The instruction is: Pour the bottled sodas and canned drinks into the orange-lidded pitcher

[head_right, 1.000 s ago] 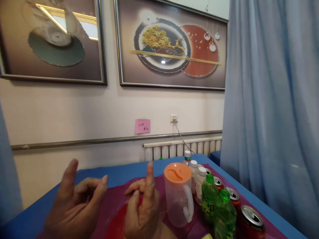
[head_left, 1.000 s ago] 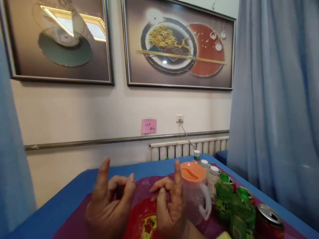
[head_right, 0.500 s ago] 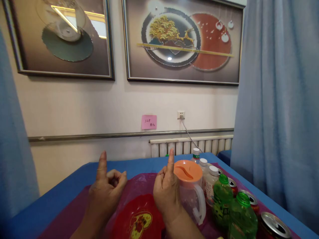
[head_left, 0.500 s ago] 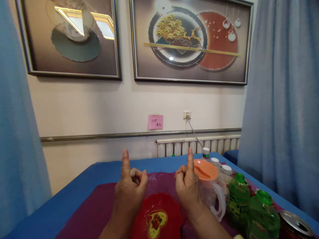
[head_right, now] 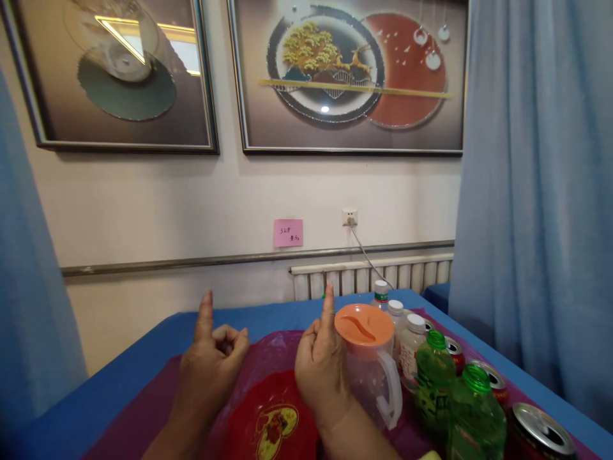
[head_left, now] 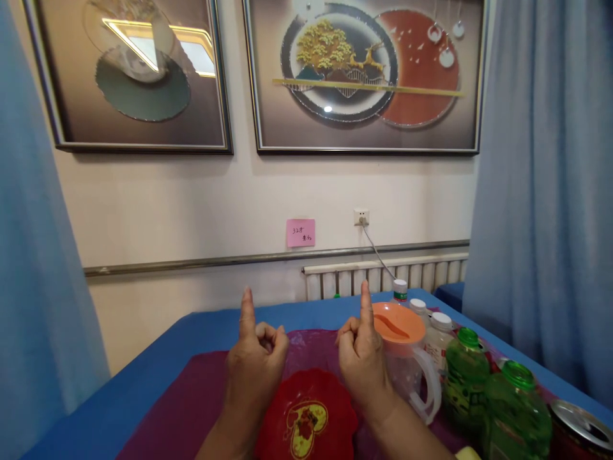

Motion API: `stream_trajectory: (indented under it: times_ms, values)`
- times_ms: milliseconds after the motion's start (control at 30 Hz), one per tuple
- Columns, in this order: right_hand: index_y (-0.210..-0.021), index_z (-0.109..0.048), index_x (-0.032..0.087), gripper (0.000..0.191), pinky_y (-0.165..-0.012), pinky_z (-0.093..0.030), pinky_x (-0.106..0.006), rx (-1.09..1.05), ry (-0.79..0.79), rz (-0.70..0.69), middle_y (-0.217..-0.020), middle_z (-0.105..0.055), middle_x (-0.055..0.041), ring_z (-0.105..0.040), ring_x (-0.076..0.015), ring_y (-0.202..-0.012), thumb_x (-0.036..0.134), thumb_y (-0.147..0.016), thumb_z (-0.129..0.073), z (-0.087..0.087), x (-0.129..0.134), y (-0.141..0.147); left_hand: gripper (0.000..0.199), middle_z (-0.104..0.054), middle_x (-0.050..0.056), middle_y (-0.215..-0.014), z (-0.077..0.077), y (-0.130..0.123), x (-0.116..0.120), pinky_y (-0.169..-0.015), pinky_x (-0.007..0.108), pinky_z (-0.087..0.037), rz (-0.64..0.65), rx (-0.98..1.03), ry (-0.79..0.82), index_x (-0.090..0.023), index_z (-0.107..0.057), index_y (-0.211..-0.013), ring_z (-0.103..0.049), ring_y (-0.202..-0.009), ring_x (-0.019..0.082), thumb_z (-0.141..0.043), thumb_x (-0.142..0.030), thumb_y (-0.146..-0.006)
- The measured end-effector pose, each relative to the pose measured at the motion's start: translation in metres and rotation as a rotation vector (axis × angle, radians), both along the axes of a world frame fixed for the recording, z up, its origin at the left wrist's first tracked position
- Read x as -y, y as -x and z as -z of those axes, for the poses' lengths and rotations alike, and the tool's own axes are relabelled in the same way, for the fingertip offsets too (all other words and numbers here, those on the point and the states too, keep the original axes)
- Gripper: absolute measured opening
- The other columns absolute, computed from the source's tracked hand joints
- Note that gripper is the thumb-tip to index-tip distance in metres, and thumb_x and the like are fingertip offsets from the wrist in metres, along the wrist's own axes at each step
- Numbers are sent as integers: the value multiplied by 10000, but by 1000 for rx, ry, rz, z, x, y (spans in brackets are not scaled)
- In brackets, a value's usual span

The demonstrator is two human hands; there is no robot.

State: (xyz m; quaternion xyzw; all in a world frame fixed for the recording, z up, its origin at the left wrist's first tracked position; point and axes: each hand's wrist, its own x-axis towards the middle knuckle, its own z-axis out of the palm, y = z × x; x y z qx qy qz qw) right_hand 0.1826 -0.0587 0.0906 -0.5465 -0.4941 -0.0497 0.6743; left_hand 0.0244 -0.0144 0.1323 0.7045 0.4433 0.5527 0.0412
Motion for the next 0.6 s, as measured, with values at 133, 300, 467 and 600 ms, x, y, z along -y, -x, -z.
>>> stream_trajectory:
  times_ms: [133,300,467,600]
  values:
    - [-1629,-128,98,793,-569,-467,-284,23,10,-10,-592,-526,64,-539,-172,-526,107,-876,-377,2,1,4,875,-510,-121,-559,-3,-1,4,-584,256,-439,5,-7,25,-174,-131,-1623,-536,-493,146,-545,-342,-871]
    - [-1600,-218,81,721,-555,-468,-283,45,34,-43,-560,-485,71,-521,-172,-497,126,-897,-372,8,2,9,881,-526,-117,-564,-2,-2,3,-577,263,-441,14,-12,64,-164,-127,-1621,-546,-500,148,-545,-346,-868]
    - [-1505,-383,122,646,-631,-502,-280,116,58,-129,-708,-646,13,-631,-168,-617,87,-860,-385,8,10,17,864,-600,-92,-630,-2,-2,3,-608,264,-463,65,31,63,-163,-163,-1613,-570,-539,135,-574,-324,-871]
    - [-1388,-531,178,597,-680,-524,-296,287,230,-280,-840,-735,-32,-694,-194,-721,70,-807,-447,30,25,45,839,-729,-11,-830,-5,1,4,-623,258,-493,146,115,59,-179,-221,-1596,-608,-603,124,-605,-323,-864]
